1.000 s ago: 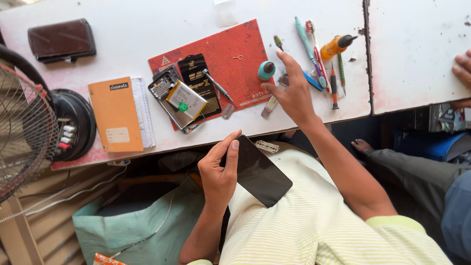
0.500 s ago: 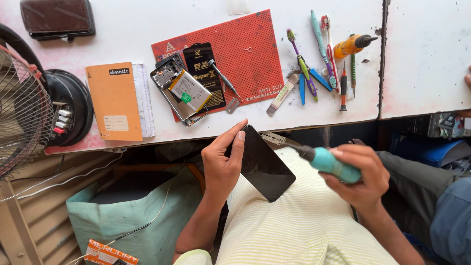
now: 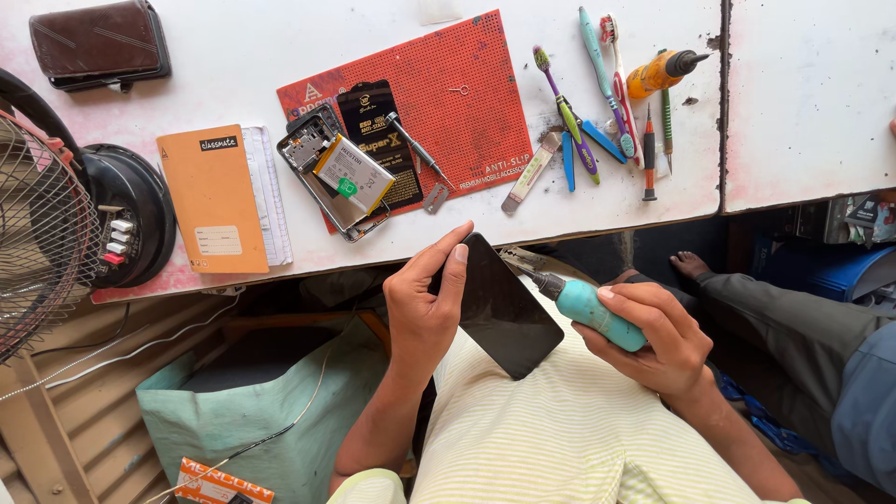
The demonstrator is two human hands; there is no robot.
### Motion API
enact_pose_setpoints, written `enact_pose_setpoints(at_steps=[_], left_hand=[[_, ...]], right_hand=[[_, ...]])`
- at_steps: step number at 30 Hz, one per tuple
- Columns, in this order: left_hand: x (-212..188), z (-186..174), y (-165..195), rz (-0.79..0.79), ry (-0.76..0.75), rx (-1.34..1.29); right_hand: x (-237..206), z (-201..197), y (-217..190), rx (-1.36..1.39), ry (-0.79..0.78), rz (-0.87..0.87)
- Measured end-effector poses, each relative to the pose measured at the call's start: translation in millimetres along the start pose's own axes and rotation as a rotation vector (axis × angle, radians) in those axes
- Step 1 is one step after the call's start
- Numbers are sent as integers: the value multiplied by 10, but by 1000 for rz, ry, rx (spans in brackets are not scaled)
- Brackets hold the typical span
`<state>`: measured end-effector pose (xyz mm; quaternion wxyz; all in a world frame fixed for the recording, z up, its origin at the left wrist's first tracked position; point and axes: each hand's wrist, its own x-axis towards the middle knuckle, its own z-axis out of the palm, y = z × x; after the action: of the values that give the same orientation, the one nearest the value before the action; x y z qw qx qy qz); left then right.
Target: The person uses a precision screwdriver to remove screws from the frame of a black smartphone. They then use a small metal pry tool to separate the screen assembly from the phone's chassis along the edges. The person repeatedly checks the separation and uses the screwdriver to apply heat or pressure to the frame.
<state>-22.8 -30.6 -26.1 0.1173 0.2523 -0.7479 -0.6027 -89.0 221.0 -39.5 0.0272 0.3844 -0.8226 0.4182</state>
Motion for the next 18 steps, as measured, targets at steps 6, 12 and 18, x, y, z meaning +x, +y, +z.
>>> enact_pose_setpoints(at_steps=[6, 12, 18], left_hand=[[-7, -1, -1, -15, -3, 1], [-1, 2, 7, -71, -3, 18], [-14, -8, 31, -14, -2, 14]], right_hand=[[19, -7, -19, -1, -3, 6], [6, -22, -34, -1, -5, 8], [-41, -63, -63, 5, -8, 24]])
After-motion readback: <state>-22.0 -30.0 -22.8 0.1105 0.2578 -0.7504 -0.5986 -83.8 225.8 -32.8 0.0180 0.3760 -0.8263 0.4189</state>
